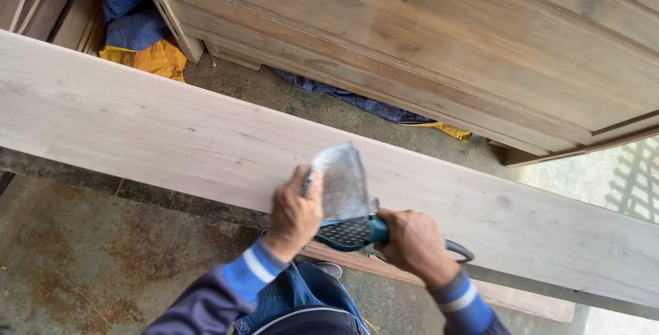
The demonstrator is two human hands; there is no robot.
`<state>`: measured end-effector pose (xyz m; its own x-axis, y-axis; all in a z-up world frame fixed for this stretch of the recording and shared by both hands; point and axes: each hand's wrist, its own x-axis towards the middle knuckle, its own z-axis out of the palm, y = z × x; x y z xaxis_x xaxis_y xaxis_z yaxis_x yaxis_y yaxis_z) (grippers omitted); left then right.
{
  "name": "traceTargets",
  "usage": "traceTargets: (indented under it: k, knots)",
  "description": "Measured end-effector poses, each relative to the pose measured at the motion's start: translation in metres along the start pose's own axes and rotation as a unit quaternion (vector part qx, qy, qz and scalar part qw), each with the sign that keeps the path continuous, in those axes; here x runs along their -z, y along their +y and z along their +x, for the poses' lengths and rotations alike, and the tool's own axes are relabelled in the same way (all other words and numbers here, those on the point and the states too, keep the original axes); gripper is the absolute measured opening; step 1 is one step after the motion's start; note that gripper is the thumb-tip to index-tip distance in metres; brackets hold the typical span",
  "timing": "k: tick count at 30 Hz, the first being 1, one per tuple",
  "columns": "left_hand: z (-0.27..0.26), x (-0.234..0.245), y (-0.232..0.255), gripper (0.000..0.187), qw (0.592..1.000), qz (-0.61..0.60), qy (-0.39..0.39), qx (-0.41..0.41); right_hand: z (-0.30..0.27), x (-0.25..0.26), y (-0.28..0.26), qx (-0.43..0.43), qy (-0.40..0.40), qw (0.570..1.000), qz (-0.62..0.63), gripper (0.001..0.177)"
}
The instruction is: Sanding a long wooden plank using a power sander and manual sandpaper.
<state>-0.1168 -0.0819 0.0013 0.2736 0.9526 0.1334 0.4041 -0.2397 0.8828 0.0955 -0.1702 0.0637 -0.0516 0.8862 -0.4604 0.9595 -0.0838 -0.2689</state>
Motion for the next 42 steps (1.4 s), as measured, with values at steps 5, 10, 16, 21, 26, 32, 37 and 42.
traceTargets:
  k: [5, 10, 16, 21, 26, 32, 37, 42]
  knots:
    - [0.003, -0.103, 0.060, 0.009, 0.992, -0.090, -0.009, -0.088, -0.036, 0.019, 0.094, -0.133, -0.035, 0.990, -0.038, 0.041]
    - [0.003, -0.188, 0.107, 0.020, 0.985, -0.110, -0.091, -0.100, -0.073, -0.008, 0.233, -0.264, -0.098, 0.955, -0.092, 0.042]
    - [0.030, -0.228, 0.110, 0.025, 0.985, -0.090, -0.108, -0.103, -0.059, 0.001, 0.274, -0.310, -0.088, 0.942, -0.097, 0.048]
    - [0.078, -0.166, 0.067, 0.020, 0.988, -0.099, -0.070, -0.095, 0.014, 0.044, 0.186, -0.259, -0.066, 0.960, -0.081, 0.045]
    - [0.115, -0.062, 0.014, 0.015, 0.999, -0.048, -0.011, 0.000, 0.084, 0.091, 0.061, -0.062, 0.019, 0.997, -0.048, 0.038]
    - [0.127, 0.052, 0.003, 0.030, 0.995, 0.023, 0.091, 0.026, 0.138, 0.081, -0.020, 0.052, 0.095, 0.994, -0.033, 0.026]
    - [0.119, 0.022, 0.011, 0.031, 0.993, 0.056, 0.104, -0.022, 0.122, 0.072, 0.013, 0.047, 0.107, 0.993, -0.034, 0.020]
    - [0.107, -0.084, 0.045, 0.024, 0.999, -0.008, 0.025, 0.046, 0.059, 0.085, 0.096, -0.001, 0.053, 0.999, -0.008, 0.031]
